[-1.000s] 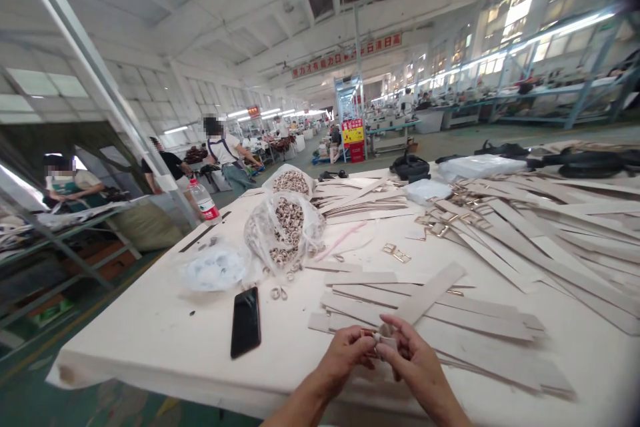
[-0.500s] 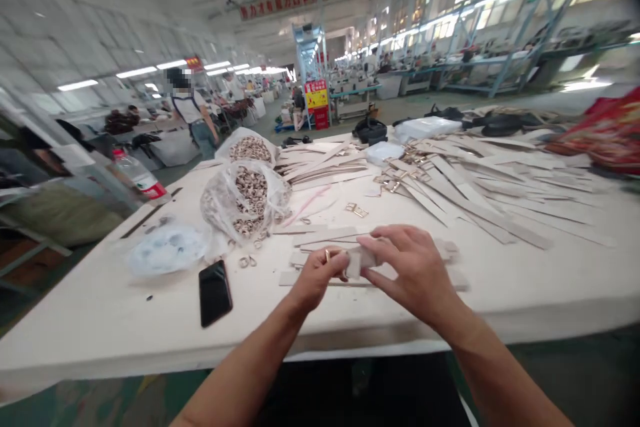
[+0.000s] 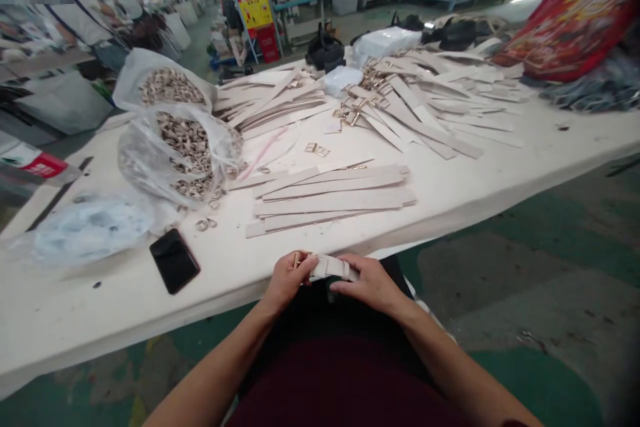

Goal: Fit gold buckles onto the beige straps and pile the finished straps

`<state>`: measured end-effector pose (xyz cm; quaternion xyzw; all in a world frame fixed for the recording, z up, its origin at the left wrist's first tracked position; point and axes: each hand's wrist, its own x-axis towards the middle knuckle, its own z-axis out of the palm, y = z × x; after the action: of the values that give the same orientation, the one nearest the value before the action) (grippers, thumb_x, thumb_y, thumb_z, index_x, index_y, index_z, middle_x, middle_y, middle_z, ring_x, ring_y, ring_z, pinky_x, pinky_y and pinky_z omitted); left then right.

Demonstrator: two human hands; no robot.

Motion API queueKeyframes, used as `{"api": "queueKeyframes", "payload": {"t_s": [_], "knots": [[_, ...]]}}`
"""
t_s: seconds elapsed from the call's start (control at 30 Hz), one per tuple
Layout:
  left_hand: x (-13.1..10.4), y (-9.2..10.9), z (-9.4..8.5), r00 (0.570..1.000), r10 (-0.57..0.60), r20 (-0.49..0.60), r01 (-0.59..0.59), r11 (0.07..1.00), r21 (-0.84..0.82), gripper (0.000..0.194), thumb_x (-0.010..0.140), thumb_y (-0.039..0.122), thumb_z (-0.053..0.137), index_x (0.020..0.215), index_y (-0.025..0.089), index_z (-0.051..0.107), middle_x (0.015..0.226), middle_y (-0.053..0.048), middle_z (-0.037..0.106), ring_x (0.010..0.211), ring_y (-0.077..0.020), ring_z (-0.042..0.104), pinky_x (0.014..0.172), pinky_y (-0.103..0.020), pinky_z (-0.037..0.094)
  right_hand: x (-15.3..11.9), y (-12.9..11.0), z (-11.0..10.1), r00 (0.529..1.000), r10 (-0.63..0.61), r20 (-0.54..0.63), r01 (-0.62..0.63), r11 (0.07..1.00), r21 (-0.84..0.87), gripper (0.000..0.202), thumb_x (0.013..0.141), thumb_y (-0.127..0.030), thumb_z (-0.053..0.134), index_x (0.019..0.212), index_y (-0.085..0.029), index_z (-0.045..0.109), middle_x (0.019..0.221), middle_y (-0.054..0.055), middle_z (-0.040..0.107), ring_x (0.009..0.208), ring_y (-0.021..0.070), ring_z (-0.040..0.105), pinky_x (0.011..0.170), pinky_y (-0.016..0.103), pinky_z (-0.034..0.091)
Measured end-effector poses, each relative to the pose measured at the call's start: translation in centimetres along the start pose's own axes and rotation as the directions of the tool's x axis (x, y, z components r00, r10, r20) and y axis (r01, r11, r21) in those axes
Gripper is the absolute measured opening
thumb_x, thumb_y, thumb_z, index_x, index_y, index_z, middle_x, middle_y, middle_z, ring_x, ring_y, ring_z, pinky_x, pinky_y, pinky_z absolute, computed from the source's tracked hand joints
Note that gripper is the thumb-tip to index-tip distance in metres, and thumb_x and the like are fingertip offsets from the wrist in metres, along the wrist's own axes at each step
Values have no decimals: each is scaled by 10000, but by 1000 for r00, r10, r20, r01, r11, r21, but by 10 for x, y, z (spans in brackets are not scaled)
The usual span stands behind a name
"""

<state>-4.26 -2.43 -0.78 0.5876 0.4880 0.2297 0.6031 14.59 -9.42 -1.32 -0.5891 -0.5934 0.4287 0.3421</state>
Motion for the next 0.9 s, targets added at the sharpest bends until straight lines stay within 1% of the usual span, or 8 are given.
{"api": "queueKeyframes", "payload": {"t_s": [0.1,0.2,0.33,0.5,0.57,0.67,0.73,0.9], "knots": [[-7,-17,4,999,-17,27,15,999,50,370,760,464,597,834,103,622,618,12,550,499,-84,470,459,-197,405,-10,12,16,997,-11,-82,8,999,-48,561,641,-381,744,1151,-182,619,1103,100,660,998,280,589,891,370,417],[-14,-29,7,998,-47,46,46,999,30,386,760,464,600,876,97,636,660,-2,578,513,-86,478,455,-194,405,-18,27,17,996,82,22,-84,989,119,545,698,-424,692,1166,-154,618,1145,111,645,1031,272,587,917,374,419],[-20,-41,10,993,-108,39,109,994,-19,390,758,455,602,924,103,639,712,-16,599,526,-89,494,436,-185,405,-25,43,15,970,182,159,-221,935,278,440,684,-417,704,1029,-144,686,979,66,694,924,252,614,833,353,459],[-19,-46,23,999,-32,-4,32,999,33,348,792,445,563,930,127,598,674,11,583,438,-70,467,421,-182,376,-15,41,36,972,125,200,-205,864,459,483,652,-385,731,1073,-158,662,862,22,673,683,156,585,615,255,476],[-17,-44,27,999,34,-27,-31,993,113,305,812,433,539,913,148,582,656,23,579,432,-76,477,443,-192,389,-8,40,45,979,104,174,-175,867,467,478,655,-384,725,1081,-178,660,817,6,663,608,128,554,562,235,463],[-16,-41,27,993,115,-35,-101,953,285,256,835,405,516,911,170,583,634,28,581,452,-91,508,489,-203,407,-4,45,51,990,115,79,-137,891,434,497,616,-357,753,1075,-189,663,866,13,672,664,140,574,619,245,476],[-16,-41,25,987,154,-36,-130,919,371,240,843,390,507,924,179,587,619,32,579,450,-95,516,508,-207,406,-6,51,47,981,159,115,-195,862,468,473,635,-376,736,1052,-165,667,851,25,679,663,146,589,604,245,472],[-15,-44,23,978,206,-20,-171,860,481,229,843,376,496,925,185,593,617,28,569,478,-104,513,531,-211,396,-15,60,33,919,264,292,-386,749,539,373,714,-456,657,875,-119,669,595,-2,637,486,102,553,461,187,377]]}}
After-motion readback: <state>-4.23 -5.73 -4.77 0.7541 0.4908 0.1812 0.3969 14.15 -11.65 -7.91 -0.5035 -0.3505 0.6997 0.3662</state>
